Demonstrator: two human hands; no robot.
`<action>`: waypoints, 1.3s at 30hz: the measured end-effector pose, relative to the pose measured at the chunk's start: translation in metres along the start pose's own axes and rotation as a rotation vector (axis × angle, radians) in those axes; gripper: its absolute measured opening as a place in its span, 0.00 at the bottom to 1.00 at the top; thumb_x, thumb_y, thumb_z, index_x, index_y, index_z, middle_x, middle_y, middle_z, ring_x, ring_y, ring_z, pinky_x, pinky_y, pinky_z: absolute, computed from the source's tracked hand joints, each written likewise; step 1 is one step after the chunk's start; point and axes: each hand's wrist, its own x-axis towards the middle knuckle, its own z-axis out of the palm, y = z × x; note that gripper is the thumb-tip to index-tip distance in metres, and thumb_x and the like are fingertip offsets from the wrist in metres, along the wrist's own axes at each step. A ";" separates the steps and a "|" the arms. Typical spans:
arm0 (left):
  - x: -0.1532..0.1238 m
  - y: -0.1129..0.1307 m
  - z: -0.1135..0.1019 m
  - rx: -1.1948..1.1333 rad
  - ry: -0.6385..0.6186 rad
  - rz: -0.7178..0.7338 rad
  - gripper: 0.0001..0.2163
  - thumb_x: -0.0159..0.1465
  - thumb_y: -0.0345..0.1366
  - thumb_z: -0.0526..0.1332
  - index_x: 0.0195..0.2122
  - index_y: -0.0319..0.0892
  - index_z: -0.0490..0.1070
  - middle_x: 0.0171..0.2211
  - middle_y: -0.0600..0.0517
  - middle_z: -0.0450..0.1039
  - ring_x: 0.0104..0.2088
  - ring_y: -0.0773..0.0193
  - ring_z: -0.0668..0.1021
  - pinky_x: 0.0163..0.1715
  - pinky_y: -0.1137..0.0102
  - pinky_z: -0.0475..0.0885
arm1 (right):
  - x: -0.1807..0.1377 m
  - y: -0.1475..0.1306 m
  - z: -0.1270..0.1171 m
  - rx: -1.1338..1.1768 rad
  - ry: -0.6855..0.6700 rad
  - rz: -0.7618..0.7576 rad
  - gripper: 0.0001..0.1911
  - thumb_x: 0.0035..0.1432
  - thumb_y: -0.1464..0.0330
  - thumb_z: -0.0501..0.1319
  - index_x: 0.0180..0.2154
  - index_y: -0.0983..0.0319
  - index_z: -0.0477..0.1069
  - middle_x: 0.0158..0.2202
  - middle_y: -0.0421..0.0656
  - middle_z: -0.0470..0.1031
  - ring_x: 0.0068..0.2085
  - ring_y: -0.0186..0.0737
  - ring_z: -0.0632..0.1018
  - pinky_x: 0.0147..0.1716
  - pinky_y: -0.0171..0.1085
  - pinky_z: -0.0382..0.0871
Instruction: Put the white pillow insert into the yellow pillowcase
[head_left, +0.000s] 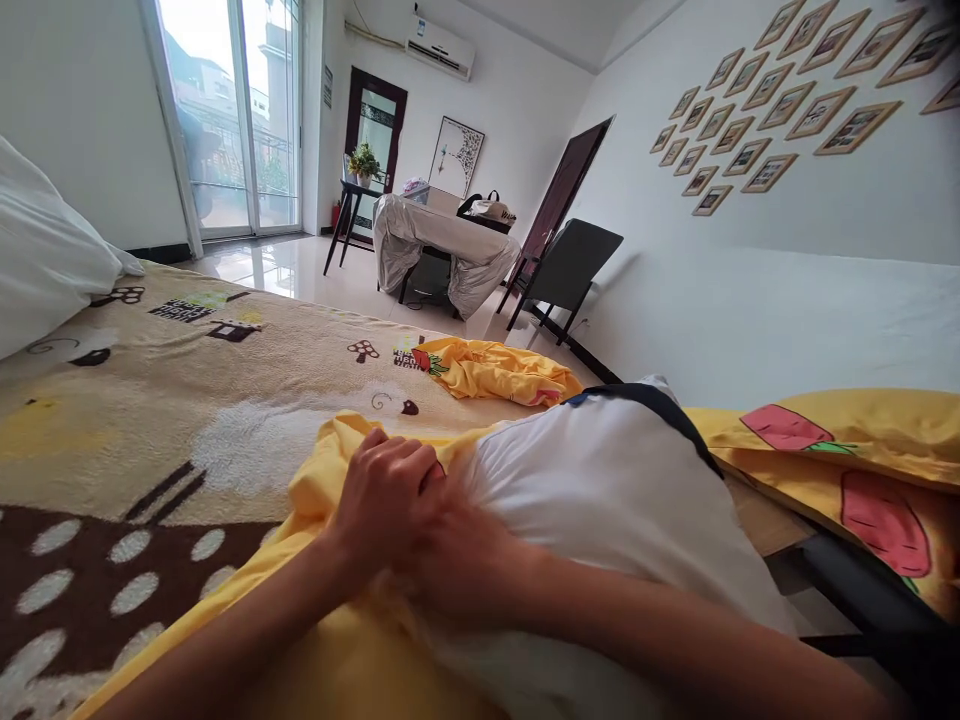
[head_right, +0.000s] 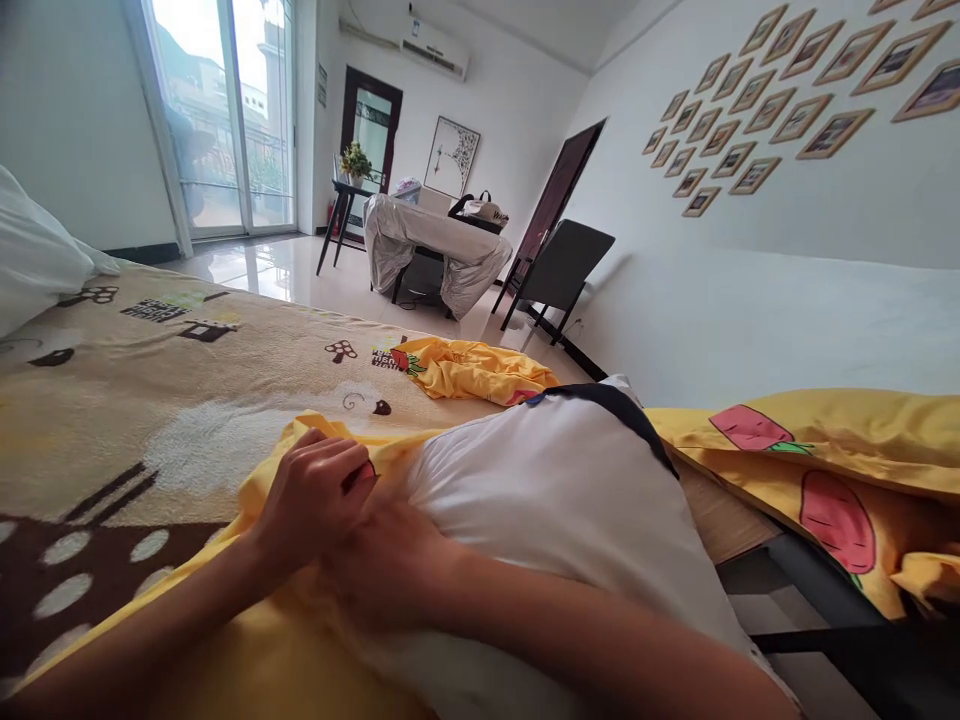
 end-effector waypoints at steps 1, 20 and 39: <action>-0.001 0.004 -0.002 -0.012 0.030 0.042 0.15 0.61 0.27 0.55 0.17 0.41 0.63 0.17 0.54 0.68 0.21 0.65 0.70 0.30 0.66 0.59 | 0.004 0.011 0.004 -0.031 0.069 0.069 0.09 0.59 0.69 0.55 0.39 0.61 0.73 0.39 0.46 0.77 0.39 0.44 0.76 0.35 0.39 0.67; 0.008 0.000 -0.053 0.008 -0.143 0.016 0.14 0.67 0.37 0.49 0.27 0.43 0.68 0.28 0.50 0.73 0.30 0.61 0.73 0.34 0.65 0.64 | -0.072 -0.032 0.032 0.226 0.123 0.175 0.39 0.57 0.46 0.57 0.59 0.66 0.62 0.47 0.51 0.75 0.44 0.49 0.74 0.48 0.45 0.65; -0.068 -0.111 -0.039 -0.504 -0.796 -1.145 0.25 0.54 0.59 0.60 0.13 0.43 0.67 0.13 0.51 0.69 0.16 0.61 0.72 0.16 0.72 0.63 | -0.034 0.028 0.075 0.109 0.207 0.390 0.08 0.63 0.67 0.53 0.39 0.61 0.69 0.31 0.46 0.79 0.31 0.43 0.80 0.26 0.32 0.60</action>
